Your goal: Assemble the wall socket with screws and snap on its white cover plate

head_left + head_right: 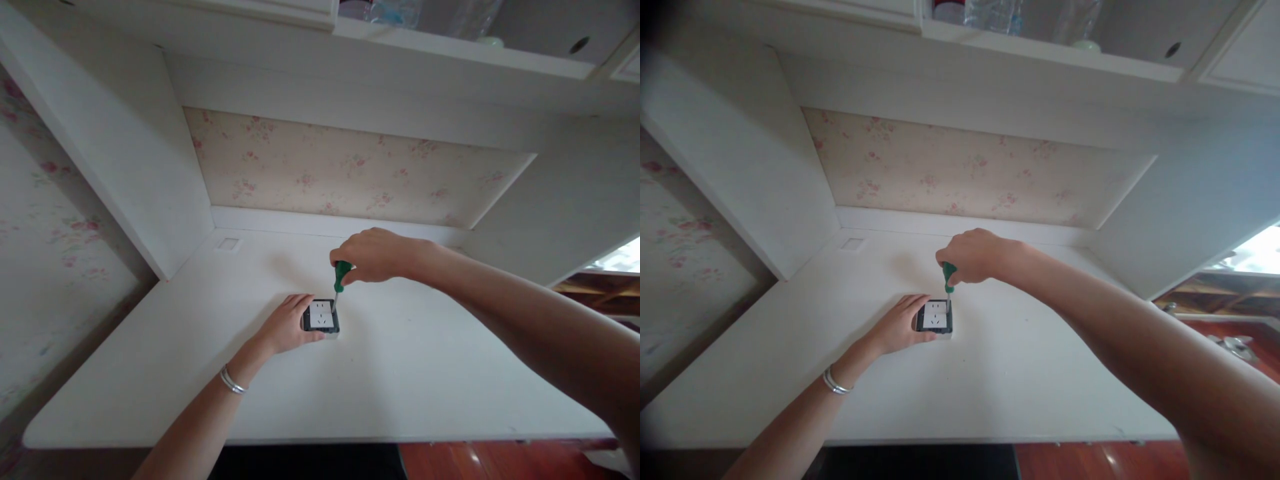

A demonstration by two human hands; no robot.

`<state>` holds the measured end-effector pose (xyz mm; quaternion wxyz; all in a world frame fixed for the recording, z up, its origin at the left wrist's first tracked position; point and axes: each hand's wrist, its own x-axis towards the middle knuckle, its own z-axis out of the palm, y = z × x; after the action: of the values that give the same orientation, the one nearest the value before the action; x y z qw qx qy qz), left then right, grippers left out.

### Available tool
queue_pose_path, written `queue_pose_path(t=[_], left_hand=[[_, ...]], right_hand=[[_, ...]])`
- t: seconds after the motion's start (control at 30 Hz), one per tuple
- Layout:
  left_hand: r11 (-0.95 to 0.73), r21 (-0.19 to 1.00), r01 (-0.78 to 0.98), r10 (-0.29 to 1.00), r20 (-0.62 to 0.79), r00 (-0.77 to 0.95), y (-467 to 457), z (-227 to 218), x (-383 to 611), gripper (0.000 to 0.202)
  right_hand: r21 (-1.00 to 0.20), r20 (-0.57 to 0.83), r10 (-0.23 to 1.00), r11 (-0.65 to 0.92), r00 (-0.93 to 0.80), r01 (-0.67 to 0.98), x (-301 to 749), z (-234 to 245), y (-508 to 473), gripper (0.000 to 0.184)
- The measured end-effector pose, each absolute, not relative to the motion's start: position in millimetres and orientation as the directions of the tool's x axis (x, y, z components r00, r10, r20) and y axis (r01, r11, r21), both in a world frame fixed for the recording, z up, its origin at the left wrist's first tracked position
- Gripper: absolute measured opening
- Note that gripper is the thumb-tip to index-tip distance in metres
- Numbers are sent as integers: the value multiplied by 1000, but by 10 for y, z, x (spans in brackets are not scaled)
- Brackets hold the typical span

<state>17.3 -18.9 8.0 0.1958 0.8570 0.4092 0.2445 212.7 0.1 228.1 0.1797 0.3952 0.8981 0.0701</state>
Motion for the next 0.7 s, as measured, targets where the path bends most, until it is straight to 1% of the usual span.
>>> queue_pose_path(t=[0.13, 0.33, 0.43, 0.5, 0.57, 0.63, 0.7], left_hand=[[-588, 535, 606, 797, 256, 547, -185, 77, 179, 83], [-595, 530, 604, 792, 259, 552, -192, 95, 181, 82], [-595, 529, 604, 792, 262, 551, -200, 108, 184, 81], [-591, 529, 609, 796, 261, 545, -202, 114, 187, 82], [-589, 530, 611, 798, 261, 544, -200, 114, 189, 82], [-594, 529, 605, 794, 265, 548, -196, 111, 189, 81], [-599, 529, 601, 790, 271, 550, -194, 106, 188, 81]], right_hand=[[312, -260, 771, 637, -581, 705, 2091, 2300, -23, 46], [317, -223, 835, 550, -503, 773, 2049, 2250, -37, 65], [312, -213, 859, 511, -466, 801, 2039, 2245, -38, 70], [310, -234, 863, 502, -448, 807, 2047, 2264, -37, 70], [285, -274, 847, 524, -456, 803, 2068, 2292, -31, 65], [231, -326, 798, 588, -507, 775, 2093, 2315, -18, 56], [196, -347, 749, 647, -565, 737, 2106, 2326, -5, 47]])
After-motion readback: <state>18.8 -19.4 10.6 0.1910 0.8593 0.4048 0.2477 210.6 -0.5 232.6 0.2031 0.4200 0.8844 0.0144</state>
